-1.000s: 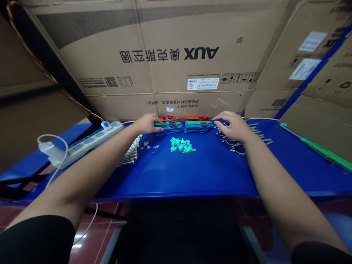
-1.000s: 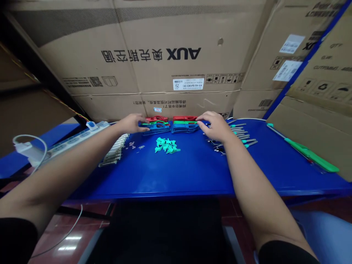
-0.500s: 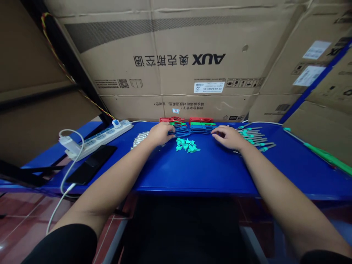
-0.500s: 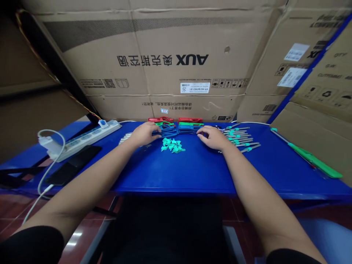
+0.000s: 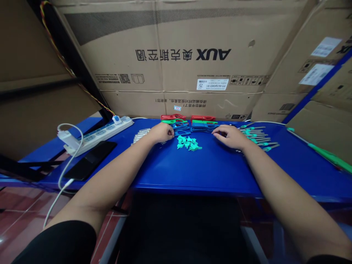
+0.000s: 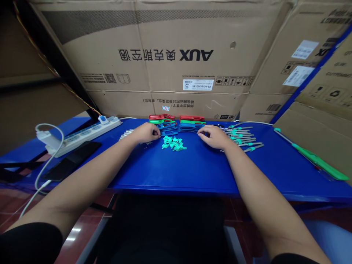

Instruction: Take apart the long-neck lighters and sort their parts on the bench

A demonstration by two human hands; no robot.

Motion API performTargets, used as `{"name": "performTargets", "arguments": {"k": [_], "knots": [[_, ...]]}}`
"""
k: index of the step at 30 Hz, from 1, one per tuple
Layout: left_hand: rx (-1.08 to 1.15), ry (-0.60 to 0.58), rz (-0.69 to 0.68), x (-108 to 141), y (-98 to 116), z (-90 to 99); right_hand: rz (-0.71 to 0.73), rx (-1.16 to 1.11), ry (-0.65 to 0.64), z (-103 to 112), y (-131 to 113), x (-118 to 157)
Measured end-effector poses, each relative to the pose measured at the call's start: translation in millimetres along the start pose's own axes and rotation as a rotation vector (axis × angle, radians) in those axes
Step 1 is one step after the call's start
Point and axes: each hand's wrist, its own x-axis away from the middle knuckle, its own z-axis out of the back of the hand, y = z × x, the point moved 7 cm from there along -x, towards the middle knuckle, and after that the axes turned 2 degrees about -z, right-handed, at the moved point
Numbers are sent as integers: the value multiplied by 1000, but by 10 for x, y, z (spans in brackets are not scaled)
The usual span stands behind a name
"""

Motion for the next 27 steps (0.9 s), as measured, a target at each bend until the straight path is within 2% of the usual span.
{"name": "performTargets", "arguments": {"k": [5,12,20,27], "knots": [[-44,70,24,14,-51,92,11,8,-4,-38,-9,-2],[-37,95,-68,30,-37,185,29,30,-2,-25,-25,-7],[-65,31,6,-7,-123,62,29,67,-30,-101,18,-4],[-72,58,61,-8,-140,98,-62,231,71,-133,52,-100]]}}
